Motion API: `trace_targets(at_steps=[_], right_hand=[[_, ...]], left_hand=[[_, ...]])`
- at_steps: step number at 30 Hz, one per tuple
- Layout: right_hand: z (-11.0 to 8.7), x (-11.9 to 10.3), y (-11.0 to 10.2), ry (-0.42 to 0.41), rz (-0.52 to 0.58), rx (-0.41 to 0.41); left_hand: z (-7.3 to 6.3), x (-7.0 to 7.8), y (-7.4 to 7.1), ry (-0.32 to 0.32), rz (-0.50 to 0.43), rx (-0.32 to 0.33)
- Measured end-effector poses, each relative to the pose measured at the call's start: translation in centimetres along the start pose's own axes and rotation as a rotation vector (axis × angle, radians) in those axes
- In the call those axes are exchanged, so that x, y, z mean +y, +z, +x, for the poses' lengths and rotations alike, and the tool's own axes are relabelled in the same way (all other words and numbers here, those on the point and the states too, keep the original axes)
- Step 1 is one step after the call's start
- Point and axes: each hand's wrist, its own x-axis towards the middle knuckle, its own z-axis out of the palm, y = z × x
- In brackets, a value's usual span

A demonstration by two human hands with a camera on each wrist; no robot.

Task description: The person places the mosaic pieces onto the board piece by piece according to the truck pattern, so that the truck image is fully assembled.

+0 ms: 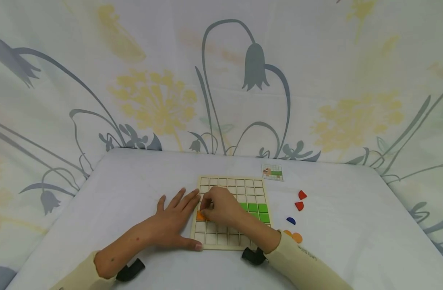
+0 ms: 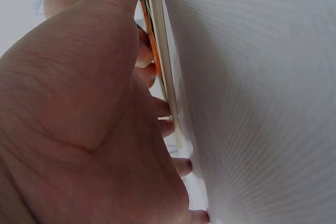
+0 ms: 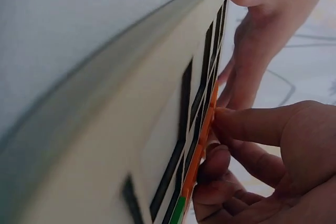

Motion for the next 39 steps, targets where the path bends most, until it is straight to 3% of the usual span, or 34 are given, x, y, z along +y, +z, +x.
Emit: trace_targets(at_steps=[5,9,14,23,29,34,39], right_hand=[[-0.7,0.2,-0.5,-0.026,-0.066,0.056],[-2.4,1.5,-2.1,-0.001,-0.06,0.098],[-5.1,4.9,-5.6,0.099,-0.05,0.14],[-10.4,12.0,-12.1,0.243,-0.241,0.266],[-12.8,14.7,-14.6,0.217,-0.264,0.24],[-13.0,15.8,-14.8,0.212,-0.253,0.176],[-12.6,15.9,-14.5,0.26,-0.241,0.15]], left_hand=[[0.0,0.0,0.0,-0.001,0.005,0.0],[0.1,0.1,0.0,-0.012,0.006,-0.003],[0.2,0.2,0.1,-0.031,0.015,-0.01],[0.1,0.2,0.0,-0.041,0.01,-0.02],[0.2,0.0,0.2,-0.041,0.006,-0.024],[0.2,-0.1,0.3,-0.041,0.007,-0.025],[0.3,0.0,0.3,-0.042,0.005,-0.027]])
